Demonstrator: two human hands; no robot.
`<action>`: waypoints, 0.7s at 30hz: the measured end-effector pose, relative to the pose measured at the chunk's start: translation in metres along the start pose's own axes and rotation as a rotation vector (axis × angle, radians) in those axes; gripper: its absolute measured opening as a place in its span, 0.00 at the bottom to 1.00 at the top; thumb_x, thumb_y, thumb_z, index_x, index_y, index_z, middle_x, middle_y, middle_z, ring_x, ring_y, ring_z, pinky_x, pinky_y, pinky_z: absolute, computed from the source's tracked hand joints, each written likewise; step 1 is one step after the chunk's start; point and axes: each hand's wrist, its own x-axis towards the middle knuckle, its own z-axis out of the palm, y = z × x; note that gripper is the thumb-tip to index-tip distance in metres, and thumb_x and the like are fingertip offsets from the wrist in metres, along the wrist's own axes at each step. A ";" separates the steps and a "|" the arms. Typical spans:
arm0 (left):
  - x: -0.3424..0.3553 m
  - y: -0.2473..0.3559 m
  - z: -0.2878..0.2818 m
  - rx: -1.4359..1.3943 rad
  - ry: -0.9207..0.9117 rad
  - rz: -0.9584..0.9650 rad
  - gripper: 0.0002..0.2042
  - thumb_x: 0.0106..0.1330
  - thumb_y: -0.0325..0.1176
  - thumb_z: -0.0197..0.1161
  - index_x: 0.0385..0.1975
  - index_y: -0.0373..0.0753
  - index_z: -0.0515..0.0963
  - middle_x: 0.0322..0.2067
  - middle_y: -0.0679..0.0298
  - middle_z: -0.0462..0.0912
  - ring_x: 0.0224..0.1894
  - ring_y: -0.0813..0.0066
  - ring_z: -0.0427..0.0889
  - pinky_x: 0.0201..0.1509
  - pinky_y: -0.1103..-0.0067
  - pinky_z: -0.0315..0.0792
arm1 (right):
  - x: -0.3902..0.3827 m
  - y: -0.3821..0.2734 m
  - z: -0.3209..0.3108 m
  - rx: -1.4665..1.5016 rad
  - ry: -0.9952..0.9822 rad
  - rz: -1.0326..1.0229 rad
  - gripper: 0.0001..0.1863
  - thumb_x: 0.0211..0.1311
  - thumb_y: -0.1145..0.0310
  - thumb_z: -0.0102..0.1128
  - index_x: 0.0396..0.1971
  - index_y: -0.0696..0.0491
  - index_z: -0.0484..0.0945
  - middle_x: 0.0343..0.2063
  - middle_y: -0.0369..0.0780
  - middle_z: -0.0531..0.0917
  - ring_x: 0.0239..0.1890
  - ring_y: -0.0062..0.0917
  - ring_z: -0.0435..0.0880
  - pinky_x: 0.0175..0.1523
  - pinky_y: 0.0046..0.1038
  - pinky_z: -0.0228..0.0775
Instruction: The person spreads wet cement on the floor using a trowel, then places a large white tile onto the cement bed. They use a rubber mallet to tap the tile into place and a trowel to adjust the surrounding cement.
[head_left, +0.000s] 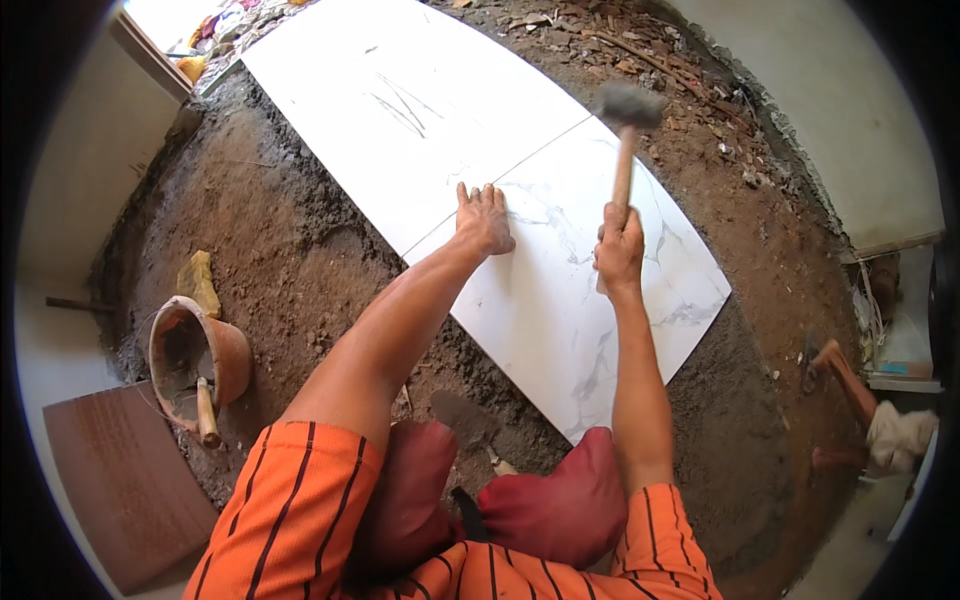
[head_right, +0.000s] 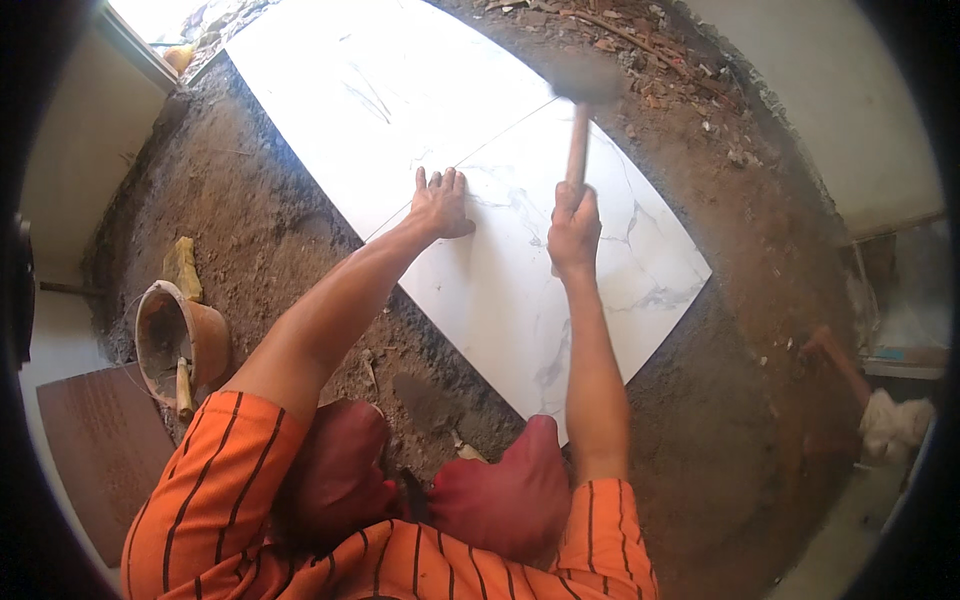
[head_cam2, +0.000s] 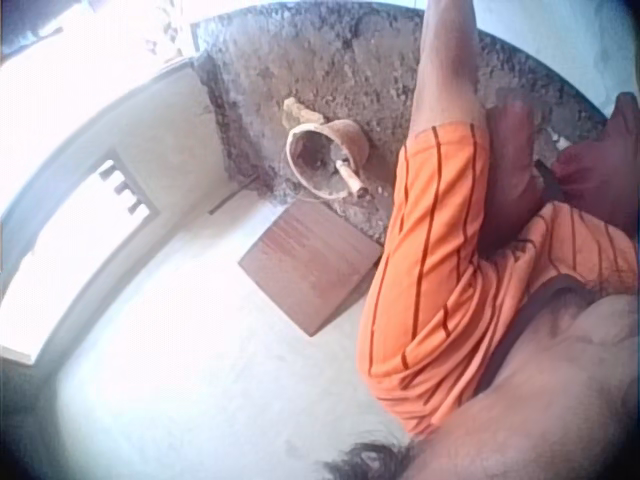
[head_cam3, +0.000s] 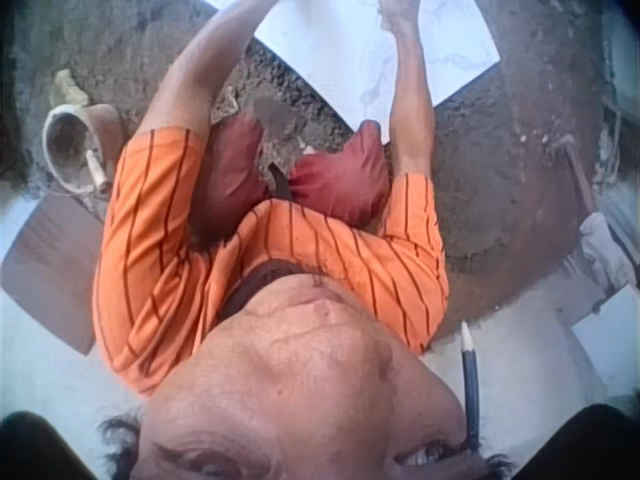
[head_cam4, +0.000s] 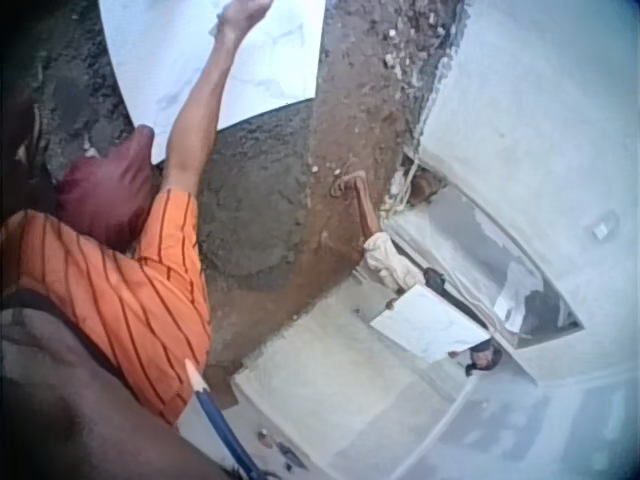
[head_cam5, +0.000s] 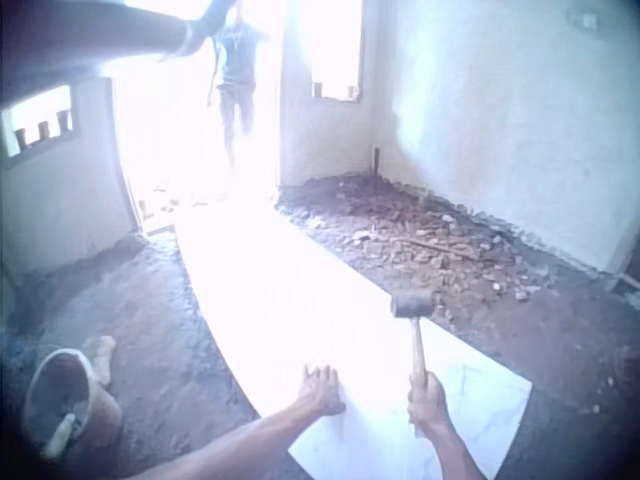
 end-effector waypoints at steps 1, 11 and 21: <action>0.000 0.001 0.002 -0.004 0.001 0.006 0.48 0.54 0.55 0.61 0.69 0.32 0.48 0.70 0.50 0.50 0.72 0.54 0.48 0.74 0.55 0.34 | -0.001 0.006 0.008 -0.043 0.171 -0.154 0.18 0.70 0.54 0.46 0.38 0.57 0.66 0.17 0.33 0.68 0.10 0.17 0.66 0.14 0.22 0.63; -0.001 0.003 -0.004 0.086 -0.050 -0.031 0.48 0.54 0.54 0.60 0.69 0.31 0.46 0.71 0.51 0.48 0.73 0.56 0.46 0.72 0.50 0.32 | -0.023 -0.015 -0.015 -0.378 0.138 -0.090 0.23 0.68 0.55 0.44 0.50 0.60 0.62 0.29 0.56 0.80 0.38 0.54 0.80 0.45 0.50 0.68; 0.002 0.006 -0.004 0.107 -0.109 -0.039 0.48 0.54 0.55 0.61 0.69 0.33 0.48 0.70 0.54 0.49 0.73 0.58 0.48 0.68 0.38 0.33 | -0.040 -0.027 -0.031 -0.291 0.309 -0.213 0.20 0.65 0.57 0.51 0.46 0.59 0.65 0.30 0.58 0.80 0.34 0.56 0.79 0.38 0.50 0.70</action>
